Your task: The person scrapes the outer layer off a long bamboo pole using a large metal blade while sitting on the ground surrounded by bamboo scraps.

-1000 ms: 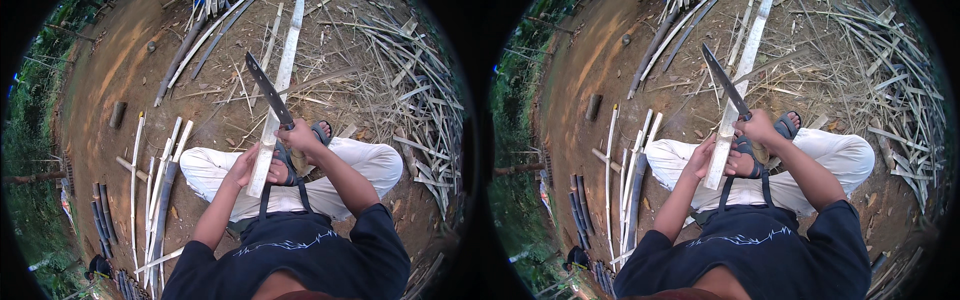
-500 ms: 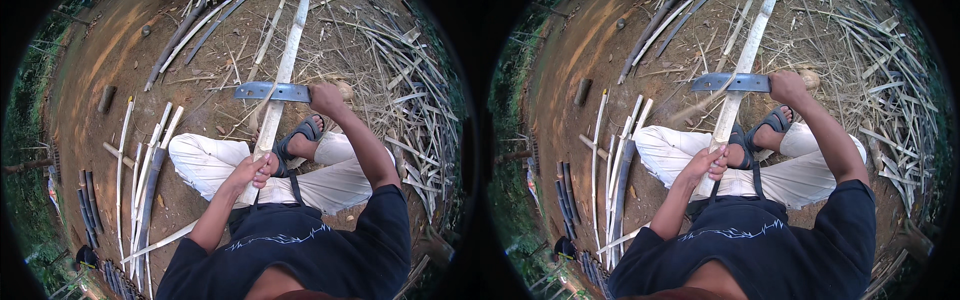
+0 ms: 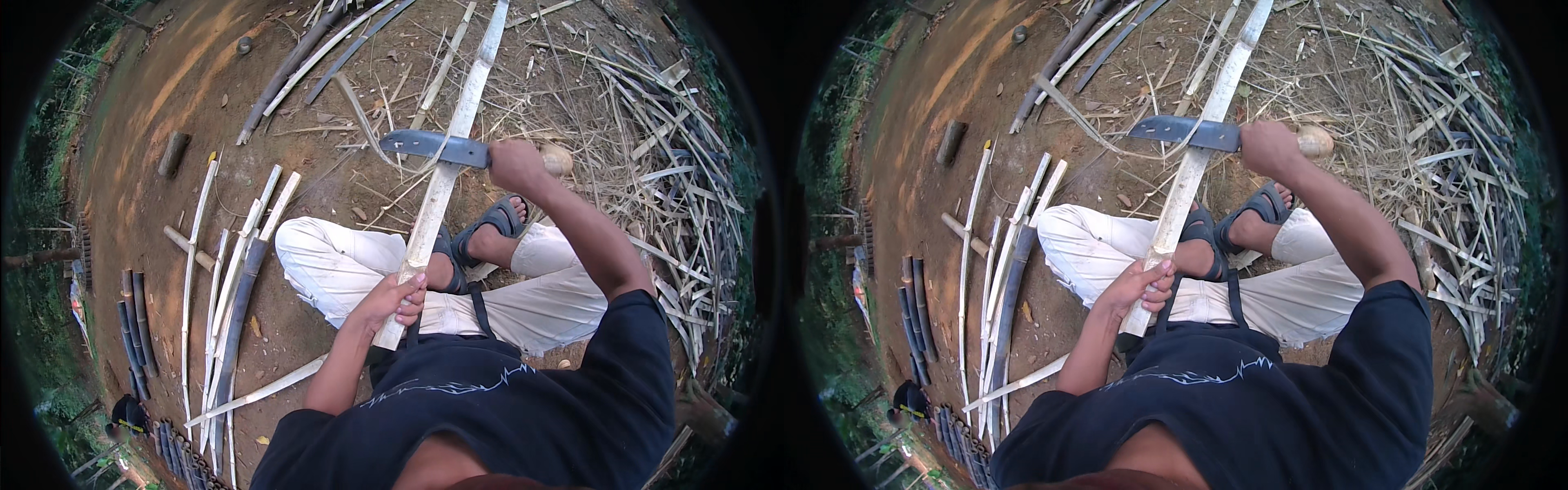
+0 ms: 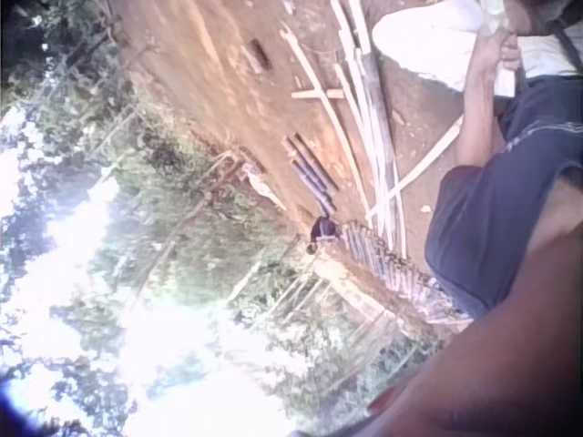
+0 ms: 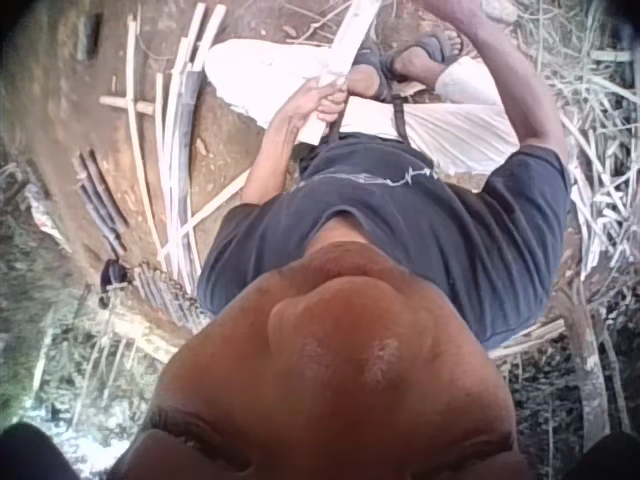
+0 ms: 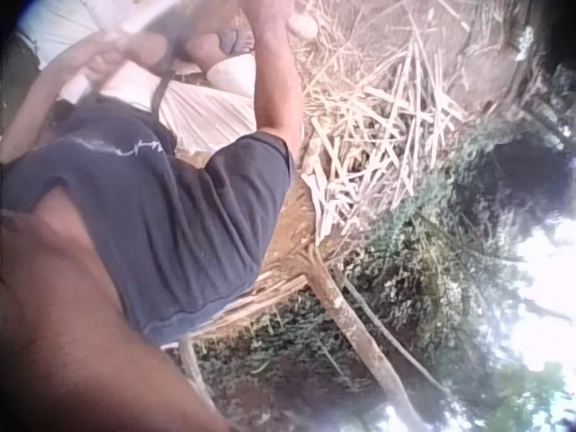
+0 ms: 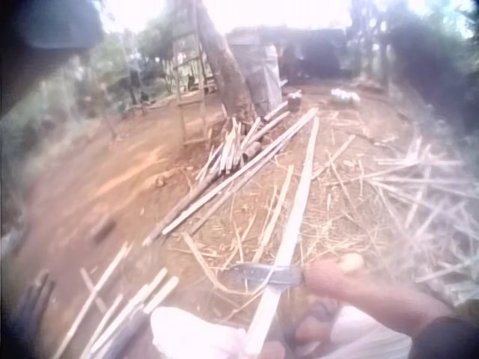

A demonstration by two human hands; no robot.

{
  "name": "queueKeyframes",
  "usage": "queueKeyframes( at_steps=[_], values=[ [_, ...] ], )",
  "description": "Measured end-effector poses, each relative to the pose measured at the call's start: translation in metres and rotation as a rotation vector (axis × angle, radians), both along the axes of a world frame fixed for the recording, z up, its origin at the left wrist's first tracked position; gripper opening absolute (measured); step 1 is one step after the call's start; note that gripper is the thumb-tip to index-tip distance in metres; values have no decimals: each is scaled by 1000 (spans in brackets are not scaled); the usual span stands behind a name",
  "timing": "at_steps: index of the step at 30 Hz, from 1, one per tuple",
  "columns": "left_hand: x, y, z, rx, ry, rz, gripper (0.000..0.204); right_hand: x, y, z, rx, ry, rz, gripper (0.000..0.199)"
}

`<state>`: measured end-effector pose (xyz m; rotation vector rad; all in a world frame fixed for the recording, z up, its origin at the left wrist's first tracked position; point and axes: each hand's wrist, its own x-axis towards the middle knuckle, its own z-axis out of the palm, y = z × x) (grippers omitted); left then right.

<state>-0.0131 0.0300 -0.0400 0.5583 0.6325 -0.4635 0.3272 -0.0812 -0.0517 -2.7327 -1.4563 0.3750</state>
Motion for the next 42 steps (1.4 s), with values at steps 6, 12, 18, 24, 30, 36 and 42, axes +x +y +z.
queueKeyframes(
  at_steps=[6,12,18,24,30,36,42],
  values=[
    [-11,0,6,-71,-6,12,27,-58,-2,-4,31,36,402,21],
    [-78,-4,10,-91,64,-3,24,48,5,-7,-66,-37,-171,18],
    [-99,12,14,-30,90,-23,32,-44,10,-9,-74,109,267,22],
    [-147,0,42,3,240,-44,56,93,6,-15,-21,1,-185,20],
    [-142,1,32,59,325,-115,55,-10,4,-19,36,90,212,20],
    [-172,-14,48,154,404,-163,53,100,23,-43,-109,26,-153,20],
    [-199,-24,27,241,378,-124,49,139,21,-37,1,17,-315,25]
  ],
)
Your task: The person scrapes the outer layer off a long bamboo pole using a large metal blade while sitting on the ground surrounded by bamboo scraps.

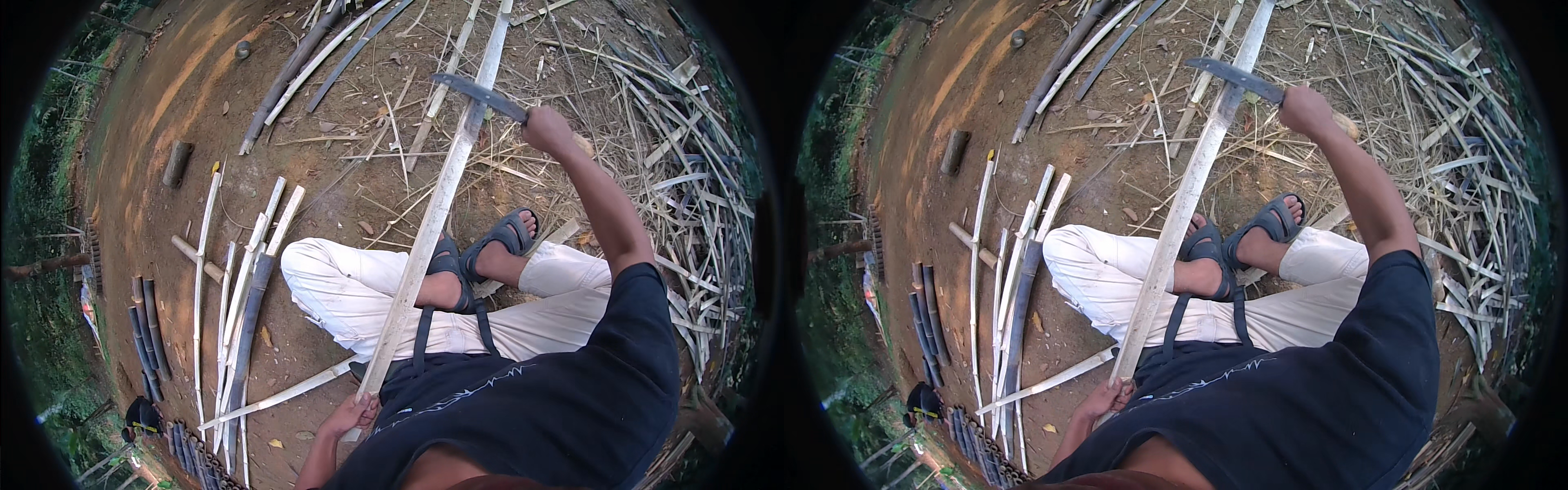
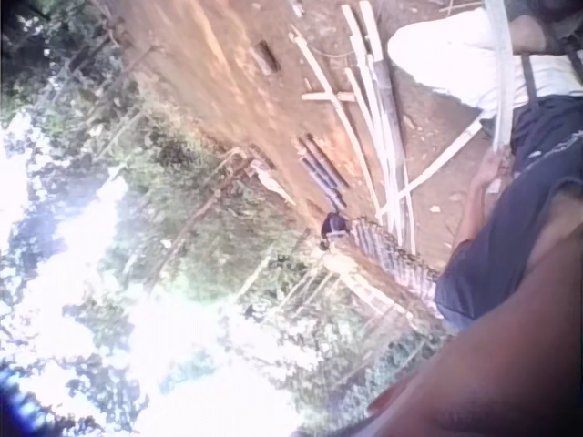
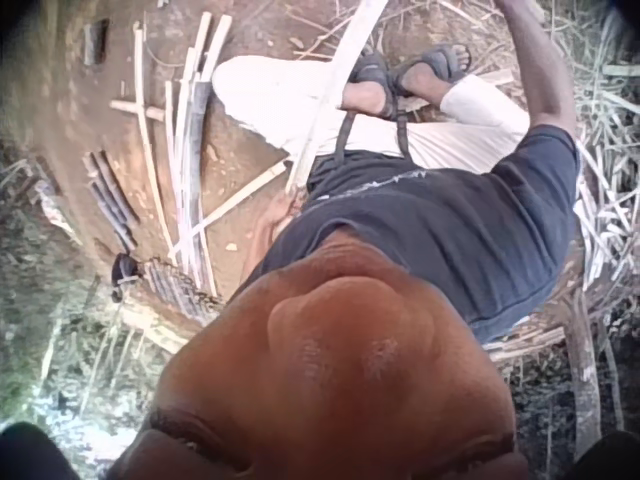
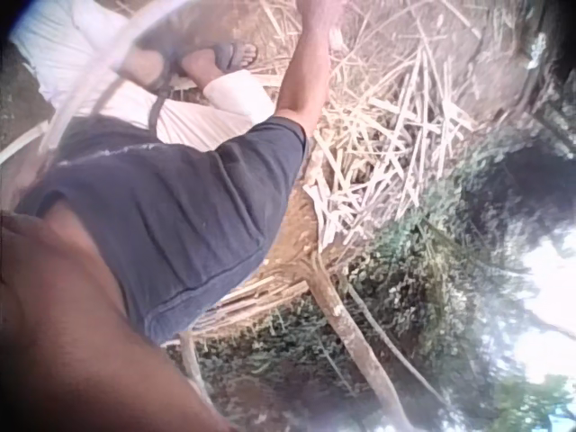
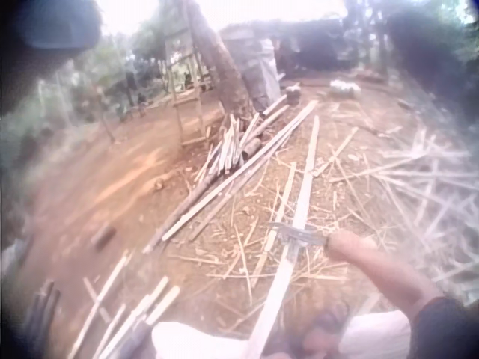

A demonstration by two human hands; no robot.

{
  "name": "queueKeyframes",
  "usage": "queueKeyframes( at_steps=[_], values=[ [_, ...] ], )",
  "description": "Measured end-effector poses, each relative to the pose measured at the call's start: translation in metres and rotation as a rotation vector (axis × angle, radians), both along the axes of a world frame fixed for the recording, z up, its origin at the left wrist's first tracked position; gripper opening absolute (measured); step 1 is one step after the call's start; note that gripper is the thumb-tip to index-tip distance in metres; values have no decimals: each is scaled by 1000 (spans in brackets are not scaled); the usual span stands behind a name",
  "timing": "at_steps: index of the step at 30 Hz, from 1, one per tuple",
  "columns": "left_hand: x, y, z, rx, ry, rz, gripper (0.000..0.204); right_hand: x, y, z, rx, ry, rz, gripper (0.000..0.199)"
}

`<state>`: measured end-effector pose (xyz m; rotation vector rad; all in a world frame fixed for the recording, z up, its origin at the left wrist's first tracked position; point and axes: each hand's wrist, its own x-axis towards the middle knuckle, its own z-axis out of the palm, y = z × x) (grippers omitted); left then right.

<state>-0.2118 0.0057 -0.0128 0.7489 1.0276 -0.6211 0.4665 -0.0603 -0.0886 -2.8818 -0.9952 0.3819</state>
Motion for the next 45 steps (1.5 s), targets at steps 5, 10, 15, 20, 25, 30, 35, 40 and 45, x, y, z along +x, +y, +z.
queueKeyframes(
  at_steps=[5,10,15,20,25,30,35,40,45],
  values=[
    [-1,15,-8,-19,105,74,46,-142,-17,-13,178,92,419,30],
    [-11,14,-16,305,156,-57,43,-238,-26,2,378,226,667,30],
    [0,2,4,313,124,-42,42,-195,-10,-18,234,148,672,26],
    [22,13,6,29,86,74,43,-126,-1,-7,35,46,387,20],
    [19,9,18,44,68,-34,44,-186,-12,21,85,119,551,22],
    [30,-15,18,213,75,-111,47,-87,-2,-23,34,78,83,18],
    [46,8,10,104,84,-88,46,-105,1,-9,77,21,296,18],
    [42,-4,20,144,105,-150,43,-55,-6,-39,35,15,191,17],
    [47,13,3,2,91,-46,40,-103,11,-30,141,70,210,23]
  ],
)
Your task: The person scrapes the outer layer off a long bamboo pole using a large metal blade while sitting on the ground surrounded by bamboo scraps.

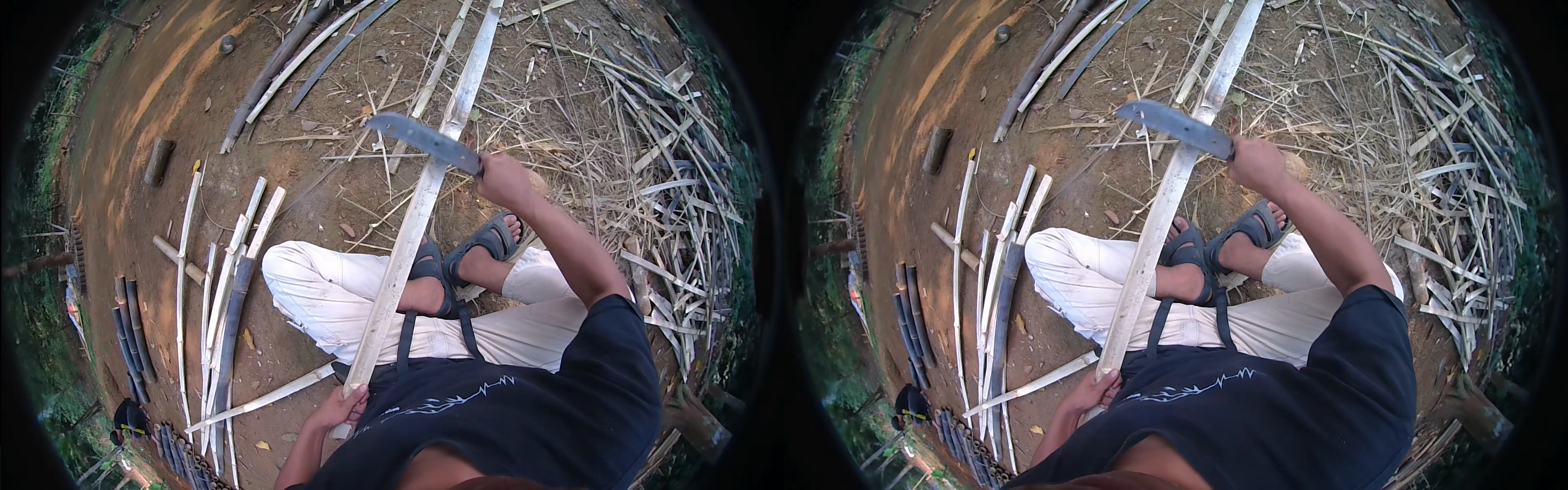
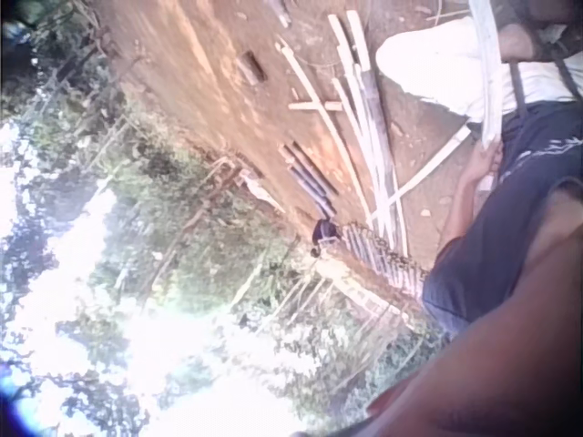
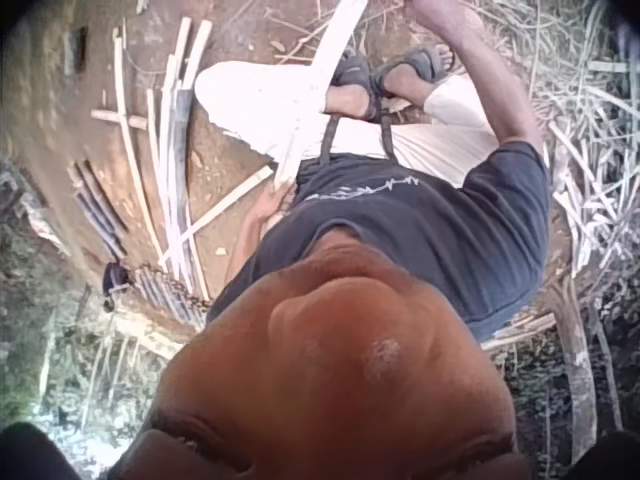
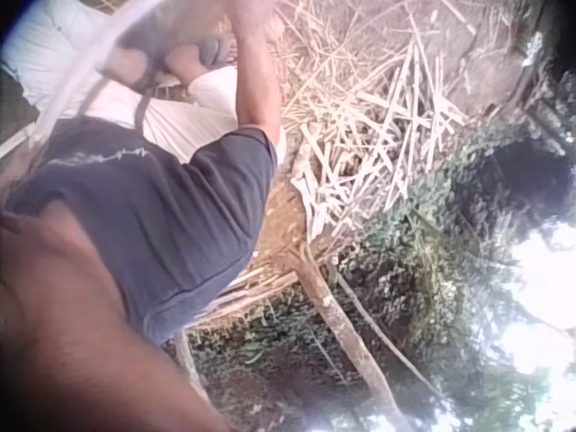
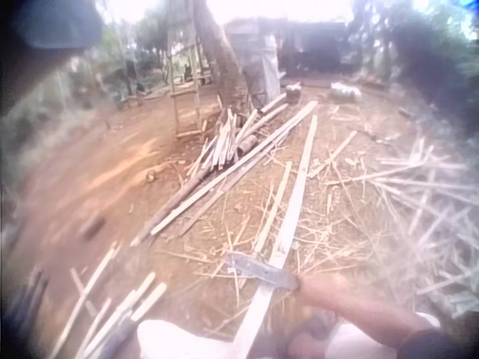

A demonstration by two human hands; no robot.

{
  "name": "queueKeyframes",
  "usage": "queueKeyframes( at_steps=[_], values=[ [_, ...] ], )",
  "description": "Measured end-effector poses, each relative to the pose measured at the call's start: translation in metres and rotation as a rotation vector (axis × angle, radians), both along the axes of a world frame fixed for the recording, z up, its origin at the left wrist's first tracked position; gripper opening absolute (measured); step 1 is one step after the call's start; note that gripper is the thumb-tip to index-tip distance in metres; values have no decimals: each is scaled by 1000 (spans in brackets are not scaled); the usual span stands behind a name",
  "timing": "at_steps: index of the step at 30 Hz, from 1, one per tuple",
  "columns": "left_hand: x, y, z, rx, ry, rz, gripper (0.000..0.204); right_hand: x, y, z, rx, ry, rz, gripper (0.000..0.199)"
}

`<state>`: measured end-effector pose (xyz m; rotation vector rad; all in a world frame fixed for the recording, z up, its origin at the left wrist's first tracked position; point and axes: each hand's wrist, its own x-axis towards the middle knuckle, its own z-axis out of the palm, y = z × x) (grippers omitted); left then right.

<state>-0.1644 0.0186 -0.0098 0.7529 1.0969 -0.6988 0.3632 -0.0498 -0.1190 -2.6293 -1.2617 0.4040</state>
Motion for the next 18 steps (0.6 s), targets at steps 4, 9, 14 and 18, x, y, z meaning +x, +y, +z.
queueKeyframes(
  at_steps=[4,9,14,18],
  values=[
    [5,5,24,3,19,-65,40,9,-19,-8,129,-178,554,18],
    [-11,2,24,22,56,-73,42,101,-17,-14,-73,-59,-351,28],
    [-19,13,22,-157,37,24,44,25,-19,13,-63,-33,61,24],
    [-39,14,18,-96,89,-22,40,14,-15,-10,-139,-43,416,28]
  ],
)
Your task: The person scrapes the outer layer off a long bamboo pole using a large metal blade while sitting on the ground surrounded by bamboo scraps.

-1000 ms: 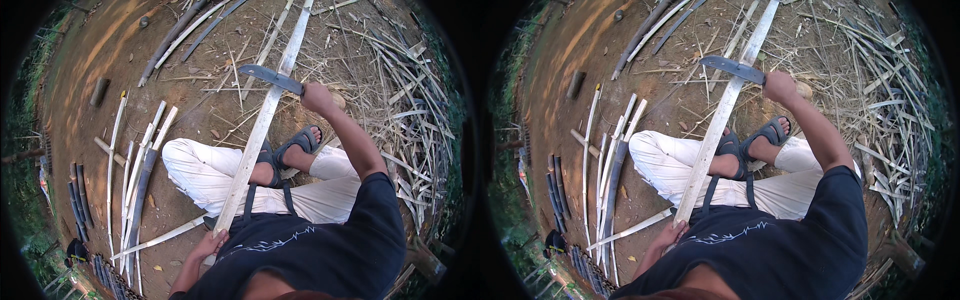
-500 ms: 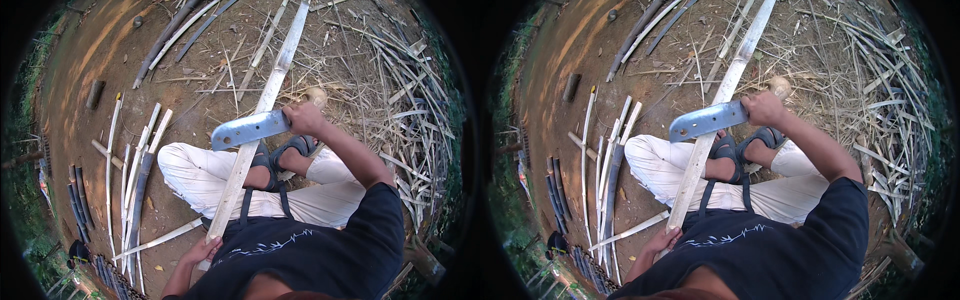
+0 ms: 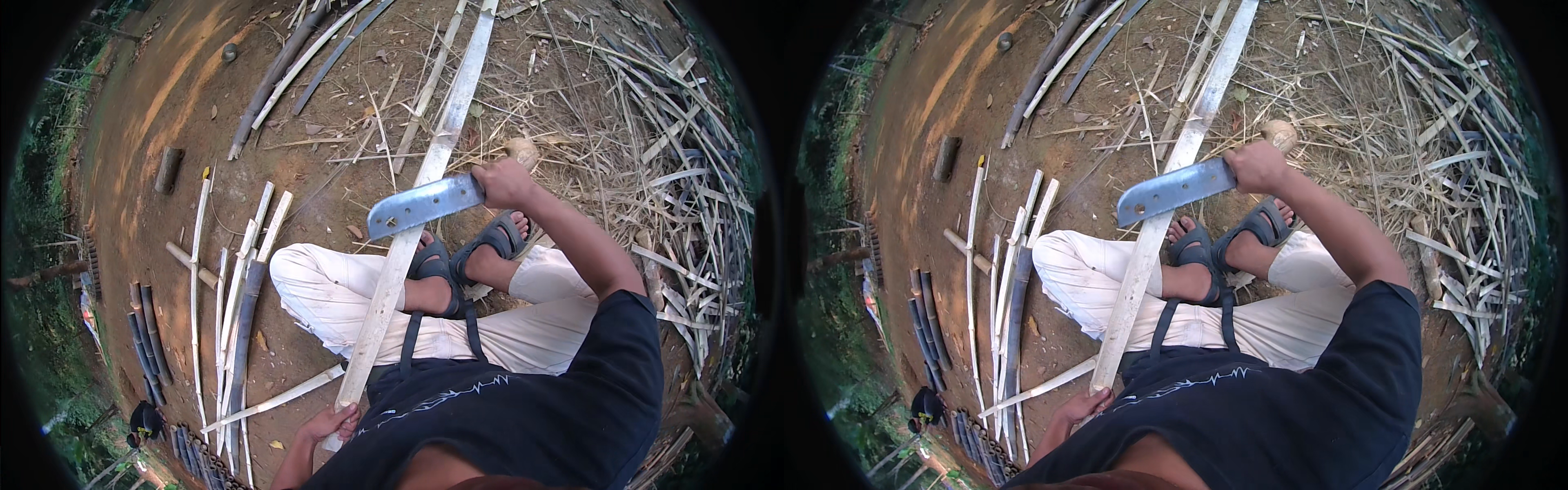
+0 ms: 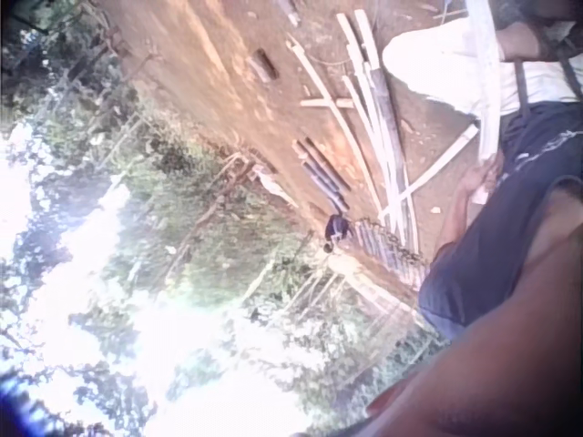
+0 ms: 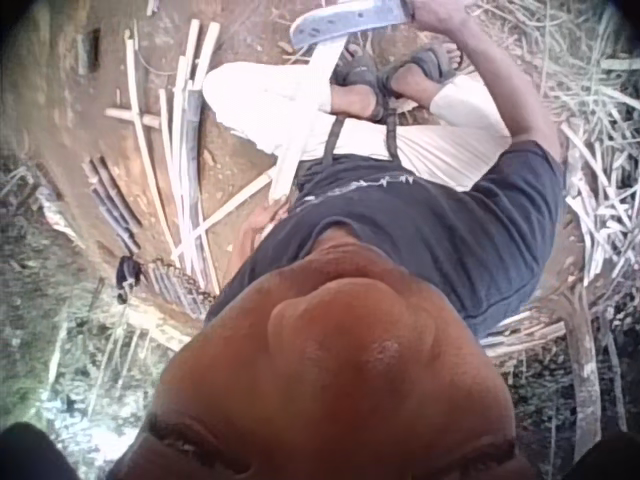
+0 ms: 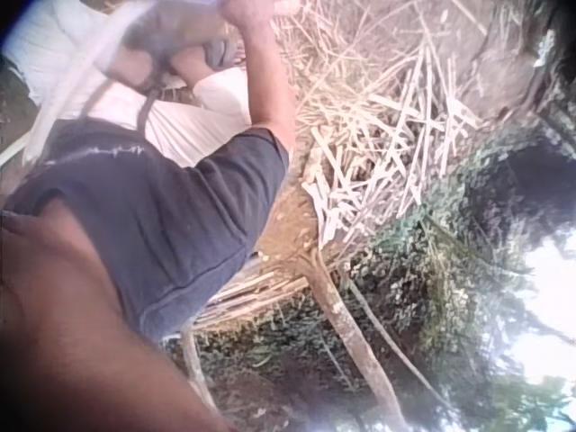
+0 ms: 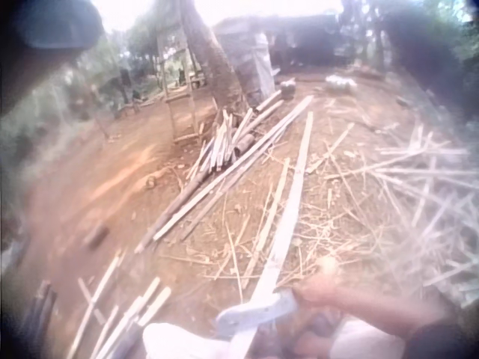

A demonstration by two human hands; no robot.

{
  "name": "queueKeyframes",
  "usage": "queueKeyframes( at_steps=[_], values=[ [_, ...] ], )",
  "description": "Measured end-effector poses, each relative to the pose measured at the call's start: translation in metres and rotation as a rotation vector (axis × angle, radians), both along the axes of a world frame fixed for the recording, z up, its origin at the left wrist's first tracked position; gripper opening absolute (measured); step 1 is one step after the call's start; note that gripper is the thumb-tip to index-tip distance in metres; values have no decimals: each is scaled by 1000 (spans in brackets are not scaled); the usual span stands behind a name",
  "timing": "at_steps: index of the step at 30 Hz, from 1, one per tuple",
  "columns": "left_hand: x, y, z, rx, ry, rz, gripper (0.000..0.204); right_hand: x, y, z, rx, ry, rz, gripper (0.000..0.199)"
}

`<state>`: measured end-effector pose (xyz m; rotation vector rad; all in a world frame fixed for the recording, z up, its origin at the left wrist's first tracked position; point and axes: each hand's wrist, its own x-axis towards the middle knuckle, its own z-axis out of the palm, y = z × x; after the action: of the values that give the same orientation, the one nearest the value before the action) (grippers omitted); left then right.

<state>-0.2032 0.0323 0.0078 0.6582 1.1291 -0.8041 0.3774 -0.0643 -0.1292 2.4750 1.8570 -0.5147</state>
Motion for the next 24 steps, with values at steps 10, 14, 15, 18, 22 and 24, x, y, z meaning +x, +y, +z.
queueKeyframes(
  at_steps=[10,14,15,18,22,24],
  values=[
    [-96,2,8,137,62,-172,46,43,27,-9,110,134,-738,33],
    [-86,38,5,327,112,-1021,74,0,6,-33,26,136,-596,28],
    [-70,50,8,470,174,-1217,77,-8,1,-39,38,133,-567,27],
    [43,60,30,1175,267,-1252,70,-30,-1,-38,132,198,-630,26],
    [183,76,-50,1360,-401,-370,49,-39,-13,-38,140,186,-575,32],
    [247,84,-95,1165,-365,-480,69,-49,-20,-40,217,45,-515,34]
  ],
)
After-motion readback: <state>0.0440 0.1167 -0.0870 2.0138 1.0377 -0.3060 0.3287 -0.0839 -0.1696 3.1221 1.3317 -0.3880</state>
